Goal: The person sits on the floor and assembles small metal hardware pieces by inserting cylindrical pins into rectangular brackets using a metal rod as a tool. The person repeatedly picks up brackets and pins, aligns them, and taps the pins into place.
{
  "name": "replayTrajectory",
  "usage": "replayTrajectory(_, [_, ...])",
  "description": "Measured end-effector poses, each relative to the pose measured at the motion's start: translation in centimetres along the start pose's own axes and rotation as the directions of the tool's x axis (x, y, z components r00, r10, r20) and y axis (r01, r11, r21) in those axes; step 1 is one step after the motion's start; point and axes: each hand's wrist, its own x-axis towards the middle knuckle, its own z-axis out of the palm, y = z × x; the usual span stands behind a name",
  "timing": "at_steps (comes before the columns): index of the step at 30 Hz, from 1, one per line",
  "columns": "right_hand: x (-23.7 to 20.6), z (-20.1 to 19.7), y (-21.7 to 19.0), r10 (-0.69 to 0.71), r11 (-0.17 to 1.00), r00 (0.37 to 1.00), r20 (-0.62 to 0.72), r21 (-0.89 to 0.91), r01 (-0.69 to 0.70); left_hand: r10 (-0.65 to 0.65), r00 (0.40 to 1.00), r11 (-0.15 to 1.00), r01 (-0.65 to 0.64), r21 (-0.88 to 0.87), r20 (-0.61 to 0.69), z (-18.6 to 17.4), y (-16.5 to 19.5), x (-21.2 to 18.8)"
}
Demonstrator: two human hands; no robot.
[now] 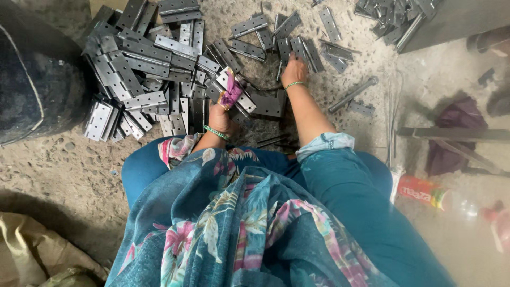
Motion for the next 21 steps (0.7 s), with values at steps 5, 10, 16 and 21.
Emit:
replayTrajectory(5, [0.3, 1.5, 1.3, 0.056, 0.979, 0.998, -0.013, 0.198, -0.052, 0.041, 0.995, 0.998, -0.037, 0.043, -0.091, -1.0, -1.2, 1.3])
replayTrajectory(10, [-0.9, 0.6, 4.2, 0.233, 0.257, 0.932, 0.279, 0.906, -0.335, 0.042, 0.993, 0.999, -0.04, 0.027, -0.111, 0.2, -0.9, 1.3])
replayTrajectory(16, [-6.0, -2.3, 4.1, 0.001, -0.386, 0.978, 0.208, 0.902, -0.191, 0.057, 0.994, 0.997, -0.051, 0.057, -0.095, 3.1, 1.7, 0.7])
replayTrajectory(21, [-9.4, 0.7, 2.2, 0.098, 0.147, 0.983, 0.158, 0.974, -0.172, 0.125, 0.99, 0.991, -0.122, 0.05, -0.069, 2.8, 1.6, 1.7])
